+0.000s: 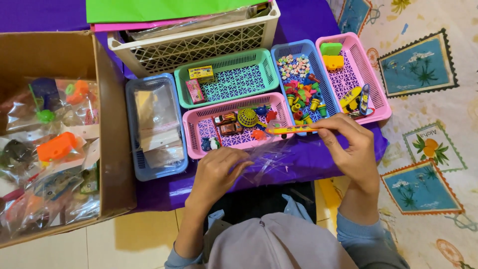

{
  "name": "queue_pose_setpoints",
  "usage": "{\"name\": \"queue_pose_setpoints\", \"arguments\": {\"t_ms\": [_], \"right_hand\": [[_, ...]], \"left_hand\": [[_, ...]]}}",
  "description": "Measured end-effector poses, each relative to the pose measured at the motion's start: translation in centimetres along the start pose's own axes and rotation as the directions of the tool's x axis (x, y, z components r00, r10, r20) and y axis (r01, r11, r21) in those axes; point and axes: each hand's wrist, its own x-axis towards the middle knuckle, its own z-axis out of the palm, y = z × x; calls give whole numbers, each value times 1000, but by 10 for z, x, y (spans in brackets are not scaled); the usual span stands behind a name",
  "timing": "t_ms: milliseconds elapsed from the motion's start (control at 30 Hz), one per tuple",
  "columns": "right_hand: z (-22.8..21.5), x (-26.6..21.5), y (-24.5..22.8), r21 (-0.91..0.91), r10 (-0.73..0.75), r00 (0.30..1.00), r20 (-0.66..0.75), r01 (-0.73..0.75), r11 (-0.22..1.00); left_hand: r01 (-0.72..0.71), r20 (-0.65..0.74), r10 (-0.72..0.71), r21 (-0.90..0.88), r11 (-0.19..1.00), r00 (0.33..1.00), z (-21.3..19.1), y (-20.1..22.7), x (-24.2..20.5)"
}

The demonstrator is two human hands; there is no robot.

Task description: The person sorts various toys from plastic bags and baskets into a transparent plastic pouch.

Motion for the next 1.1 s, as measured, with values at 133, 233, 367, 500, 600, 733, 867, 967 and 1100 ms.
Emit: {"name": "queue_pose_setpoints", "arguments": {"t_ms": [133,233,367,500,600,733,867,967,1100], "right_hand": [[10,3,-13,10,-16,1000,7,16,1000],[13,2,-16,32,-28,995,93,25,999],[13,1,-20,107,-40,982,183,21,994],[20,-1,-21,146,-39,974,224,6,989],[22,-4,-26,16,45,946,320,-53,998],[25,-3,-34,-27,47,944,326,-41,999],[34,3,-44,5,-6,968,252,4,1000],[40,8,-54,89,-23,962,273,-1,996],[49,14,-63,137,-58,953,297,17,990]], "left_hand": [[-24,13,23,50,998,1000,0,1,-5],[-13,18,11,82,997,1000,-4,2,-9],[14,7,-15,141,990,1000,-7,-4,-14],[28,6,-29,151,988,1000,-14,-7,-18],[-14,60,13,27,1000,998,-31,7,-12],[20,46,-21,36,999,999,-39,6,-24],[104,4,-104,-11,994,995,-43,7,-28],[154,-3,-155,-26,988,988,-45,9,-28],[176,21,-175,-53,983,984,-45,7,-27]]}}
